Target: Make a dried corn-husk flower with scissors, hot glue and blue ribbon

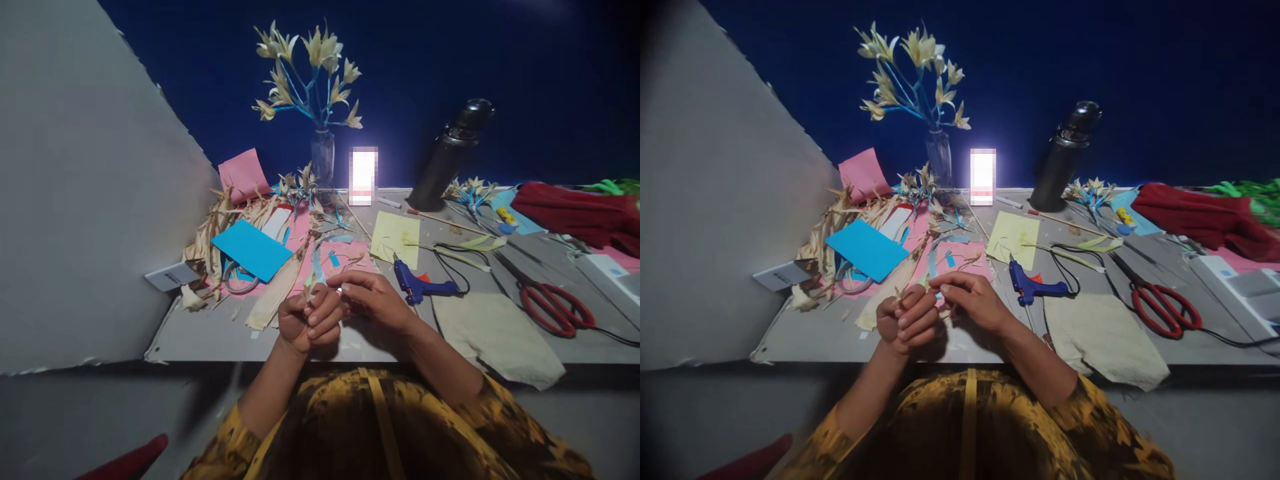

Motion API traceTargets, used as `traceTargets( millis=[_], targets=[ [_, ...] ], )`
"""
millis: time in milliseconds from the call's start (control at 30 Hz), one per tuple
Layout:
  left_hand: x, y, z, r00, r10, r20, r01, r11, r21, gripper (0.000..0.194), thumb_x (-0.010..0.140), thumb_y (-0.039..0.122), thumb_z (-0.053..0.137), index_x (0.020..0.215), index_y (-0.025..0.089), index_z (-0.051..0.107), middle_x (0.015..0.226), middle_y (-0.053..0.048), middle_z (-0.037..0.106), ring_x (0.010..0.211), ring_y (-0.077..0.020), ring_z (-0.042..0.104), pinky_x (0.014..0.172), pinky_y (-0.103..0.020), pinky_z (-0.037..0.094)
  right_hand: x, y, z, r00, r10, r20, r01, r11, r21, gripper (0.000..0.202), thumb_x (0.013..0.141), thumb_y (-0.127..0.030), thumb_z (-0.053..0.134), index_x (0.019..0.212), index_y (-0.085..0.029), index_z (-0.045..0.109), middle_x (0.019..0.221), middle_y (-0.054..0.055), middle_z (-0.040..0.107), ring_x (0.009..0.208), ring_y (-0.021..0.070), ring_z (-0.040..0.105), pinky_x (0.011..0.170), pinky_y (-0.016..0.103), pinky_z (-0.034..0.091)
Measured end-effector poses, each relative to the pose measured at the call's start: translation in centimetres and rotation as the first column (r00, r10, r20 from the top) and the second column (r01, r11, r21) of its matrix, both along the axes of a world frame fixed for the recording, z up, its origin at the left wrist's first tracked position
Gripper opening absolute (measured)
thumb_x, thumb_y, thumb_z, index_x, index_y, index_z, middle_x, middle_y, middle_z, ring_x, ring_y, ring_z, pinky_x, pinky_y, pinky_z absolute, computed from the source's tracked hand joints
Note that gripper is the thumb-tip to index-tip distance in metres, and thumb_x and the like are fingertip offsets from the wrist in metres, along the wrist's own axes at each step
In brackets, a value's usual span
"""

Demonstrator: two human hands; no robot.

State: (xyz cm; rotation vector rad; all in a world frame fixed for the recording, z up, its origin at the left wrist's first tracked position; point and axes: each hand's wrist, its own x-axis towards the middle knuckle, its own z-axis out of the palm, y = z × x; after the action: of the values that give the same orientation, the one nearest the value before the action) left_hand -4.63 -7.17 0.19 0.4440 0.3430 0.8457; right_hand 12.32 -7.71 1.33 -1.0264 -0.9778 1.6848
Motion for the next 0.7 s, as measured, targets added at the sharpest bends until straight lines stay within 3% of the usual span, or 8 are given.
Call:
traceTargets(
  millis=[100, 200, 333, 467, 533, 600, 700],
  targets=[
    [-1.7, 0.8, 0.3, 0.988, 0.143, -0.054, -0.141, 0.989, 0.040, 0.055, 0.060, 0.042, 0.079, 0.055, 0.022, 0.028, 0.046, 0.008, 0.021, 0.030, -0.0043, 0.012, 0.027, -0.018, 0.016, 0.8, 0.6, -0.5, 0.984, -0.178, -0.009, 0.178, 0.984, -0.014, 0.030, 0.076, -0.046, 0.079, 0.086, -0.019, 0.074, 0.063, -0.003, 0.062, 0.042, 0.0061, 0.042, 0.038, 0.019, 0.033],
    [-3.5, 1.6, 0.7, 0.935, 0.342, -0.095, -0.333, 0.938, 0.099, 0.063, 0.061, 0.047, 0.079, 0.055, 0.022, 0.021, 0.046, 0.010, 0.014, 0.030, -0.0029, 0.006, 0.027, -0.018, 0.010, 1.8, 1.2, -1.5, 0.949, -0.314, 0.002, 0.314, 0.949, 0.013, 0.034, 0.076, -0.050, 0.078, 0.081, -0.017, 0.070, 0.062, -0.004, 0.057, 0.040, 0.0042, 0.035, 0.035, 0.017, 0.025],
    [-4.4, 1.9, 0.7, 0.896, 0.434, -0.092, -0.419, 0.897, 0.140, 0.065, 0.067, 0.052, 0.076, 0.057, 0.023, 0.019, 0.047, 0.011, 0.011, 0.032, -0.0023, 0.003, 0.027, -0.019, 0.002, 1.7, 1.1, -2.5, 0.958, -0.249, 0.140, 0.241, 0.968, 0.074, 0.032, 0.081, -0.050, 0.071, 0.082, -0.018, 0.068, 0.055, -0.005, 0.053, 0.041, 0.0071, 0.039, 0.036, 0.019, 0.030],
    [-4.4, 1.8, 0.4, 0.907, 0.418, -0.045, -0.409, 0.902, 0.136, 0.061, 0.069, 0.050, 0.076, 0.058, 0.023, 0.022, 0.047, 0.011, 0.013, 0.034, -0.0024, 0.003, 0.027, -0.019, 0.001, 0.2, 1.1, -2.3, 0.913, -0.183, 0.365, 0.126, 0.977, 0.175, 0.020, 0.084, -0.038, 0.064, 0.088, -0.019, 0.068, 0.067, 0.000, 0.066, 0.055, 0.0139, 0.058, 0.050, 0.025, 0.045],
    [-4.6, 1.8, 0.4, 0.916, 0.398, -0.053, -0.390, 0.913, 0.116, 0.057, 0.066, 0.045, 0.077, 0.057, 0.023, 0.026, 0.047, 0.010, 0.018, 0.035, -0.0030, 0.006, 0.027, -0.019, 0.004, -0.5, 1.2, -2.0, 0.810, -0.140, 0.570, -0.003, 0.970, 0.244, 0.012, 0.085, -0.030, 0.061, 0.082, -0.020, 0.068, 0.072, 0.002, 0.070, 0.064, 0.0165, 0.062, 0.059, 0.027, 0.045],
    [-4.9, 1.7, 0.6, 0.930, 0.365, -0.042, -0.360, 0.928, 0.095, 0.049, 0.065, 0.039, 0.078, 0.058, 0.023, 0.032, 0.048, 0.009, 0.024, 0.036, -0.0034, 0.010, 0.027, -0.018, 0.009, -1.0, 1.5, -1.8, 0.628, -0.147, 0.764, -0.128, 0.949, 0.289, 0.012, 0.085, -0.024, 0.059, 0.079, -0.021, 0.069, 0.079, 0.003, 0.073, 0.073, 0.0188, 0.064, 0.065, 0.029, 0.043],
    [-5.7, 1.5, 0.7, 0.952, 0.306, 0.026, -0.307, 0.948, 0.078, 0.043, 0.066, 0.031, 0.077, 0.060, 0.022, 0.036, 0.051, 0.008, 0.028, 0.036, -0.0036, 0.015, 0.028, -0.017, 0.013, -0.7, 1.9, -1.9, 0.384, -0.226, 0.895, -0.163, 0.938, 0.306, 0.017, 0.090, -0.024, 0.056, 0.088, -0.022, 0.072, 0.096, 0.005, 0.077, 0.088, 0.0223, 0.065, 0.070, 0.029, 0.040]
  ],
)
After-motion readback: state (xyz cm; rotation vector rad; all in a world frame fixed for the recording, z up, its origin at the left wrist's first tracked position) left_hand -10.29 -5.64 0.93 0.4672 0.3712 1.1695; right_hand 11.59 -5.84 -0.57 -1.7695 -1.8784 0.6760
